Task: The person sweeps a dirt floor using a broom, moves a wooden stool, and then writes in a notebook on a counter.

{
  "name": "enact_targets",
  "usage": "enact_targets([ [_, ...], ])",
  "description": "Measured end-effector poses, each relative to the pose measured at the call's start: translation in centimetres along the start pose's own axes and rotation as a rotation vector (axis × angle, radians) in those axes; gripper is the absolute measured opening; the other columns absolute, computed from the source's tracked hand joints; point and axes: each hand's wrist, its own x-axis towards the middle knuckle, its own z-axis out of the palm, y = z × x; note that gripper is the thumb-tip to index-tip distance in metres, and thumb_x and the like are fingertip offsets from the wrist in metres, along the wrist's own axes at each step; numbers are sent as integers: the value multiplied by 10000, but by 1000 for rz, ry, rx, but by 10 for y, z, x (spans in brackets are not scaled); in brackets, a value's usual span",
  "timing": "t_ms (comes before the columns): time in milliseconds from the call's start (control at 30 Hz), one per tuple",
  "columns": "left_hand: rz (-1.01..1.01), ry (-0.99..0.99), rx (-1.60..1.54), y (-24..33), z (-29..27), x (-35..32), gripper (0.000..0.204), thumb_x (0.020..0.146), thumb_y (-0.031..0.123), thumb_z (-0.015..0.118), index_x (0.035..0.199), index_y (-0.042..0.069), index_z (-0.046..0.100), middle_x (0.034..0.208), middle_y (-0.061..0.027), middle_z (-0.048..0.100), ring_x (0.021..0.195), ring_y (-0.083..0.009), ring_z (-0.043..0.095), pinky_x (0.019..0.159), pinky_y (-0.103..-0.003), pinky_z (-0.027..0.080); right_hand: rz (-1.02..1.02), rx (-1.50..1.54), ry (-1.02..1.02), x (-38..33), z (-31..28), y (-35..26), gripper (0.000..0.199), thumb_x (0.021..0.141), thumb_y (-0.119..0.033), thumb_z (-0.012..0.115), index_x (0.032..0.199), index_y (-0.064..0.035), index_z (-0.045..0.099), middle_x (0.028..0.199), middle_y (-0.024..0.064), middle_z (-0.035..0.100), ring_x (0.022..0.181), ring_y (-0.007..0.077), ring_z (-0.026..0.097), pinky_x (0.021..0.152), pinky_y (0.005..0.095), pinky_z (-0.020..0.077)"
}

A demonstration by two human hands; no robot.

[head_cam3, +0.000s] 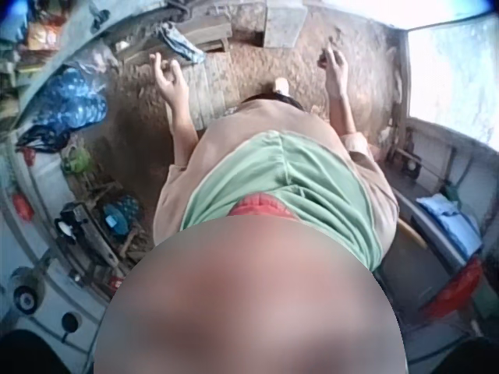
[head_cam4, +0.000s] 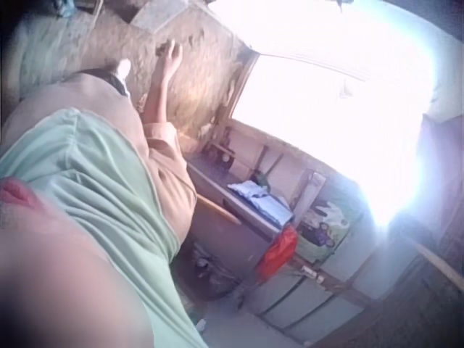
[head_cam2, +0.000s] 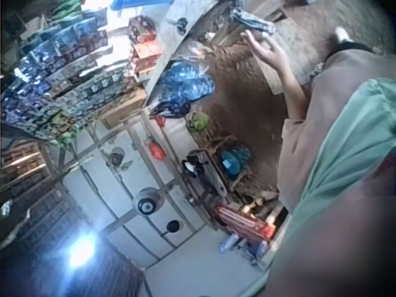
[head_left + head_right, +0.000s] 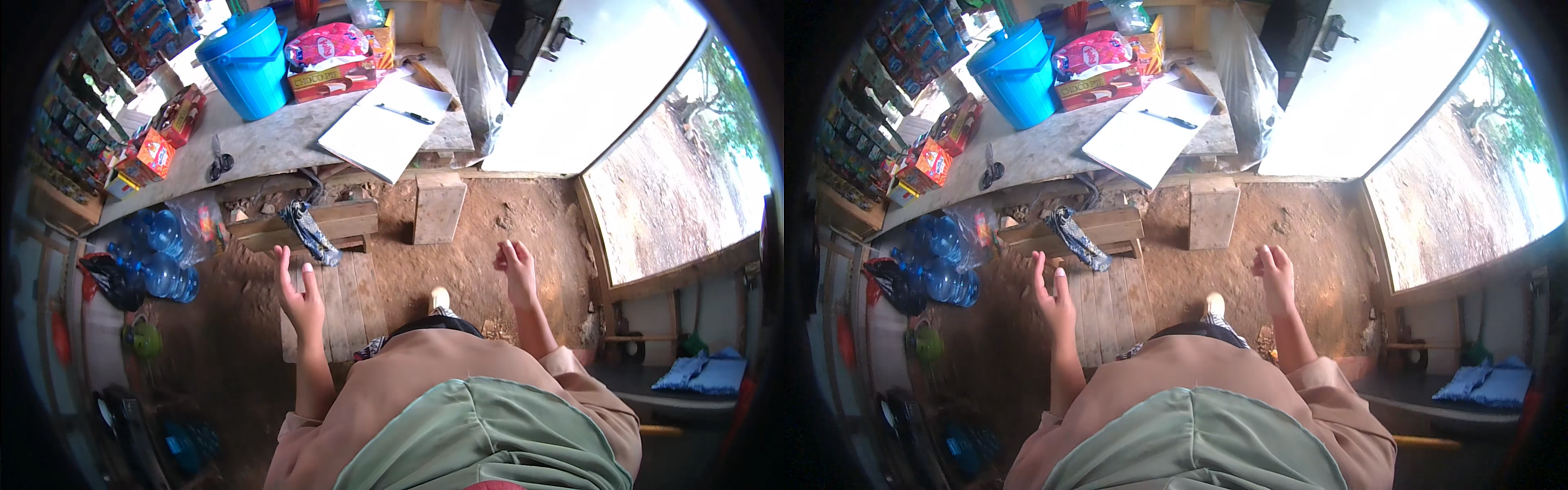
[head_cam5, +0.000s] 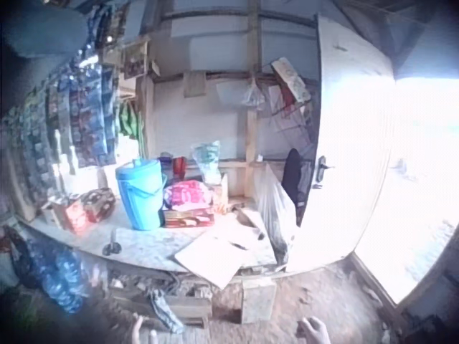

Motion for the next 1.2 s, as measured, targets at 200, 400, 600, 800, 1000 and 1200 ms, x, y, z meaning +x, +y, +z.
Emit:
enact_targets([
  [200,-89,156,145,-7,38,22,372,850,87,497,1210,8,446,1275,-162,434,1194,-259,402,993,-354,287,-251,-276,-216,139,64,-43,198,883,-176,495,927,-1,576,732,24,555,633,91,519,590,225,430],
  [400,-243,198,190,7,91,48,385,848,127,497,1204,-13,451,1235,-160,474,1156,-252,440,968,-330,316,-718,-601,-328,269,146,-55,141,825,-124,549,895,-19,610,842,104,609,712,181,591,616,287,464],
  [600,-305,174,231,28,135,62,382,850,125,494,1200,-22,452,1207,-166,490,1120,-252,465,945,-328,336,-859,-901,-475,337,201,-43,163,730,-147,600,855,-45,627,920,118,583,909,293,528,800,376,418],
  [800,-263,107,196,31,164,80,371,847,114,504,1191,-20,463,1166,-172,520,1075,-240,502,896,-333,382,-849,-859,-615,362,208,-38,208,725,-99,583,922,-34,587,792,126,585,722,272,557,694,358,442],
  [1000,-289,-75,-142,27,205,110,317,859,88,505,1163,0,487,1088,-136,582,916,-166,588,696,-235,459,51,-50,-971,282,190,-89,120,812,-140,578,824,-45,506,650,24,507,569,107,471,516,231,375],
  [1200,-446,-505,-181,31,219,131,207,907,124,444,1051,-10,510,767,-48,567,689,-87,529,629,-217,438,401,271,-940,235,180,-74,160,837,-180,573,886,-34,527,717,19,529,645,97,488,595,223,393],
])
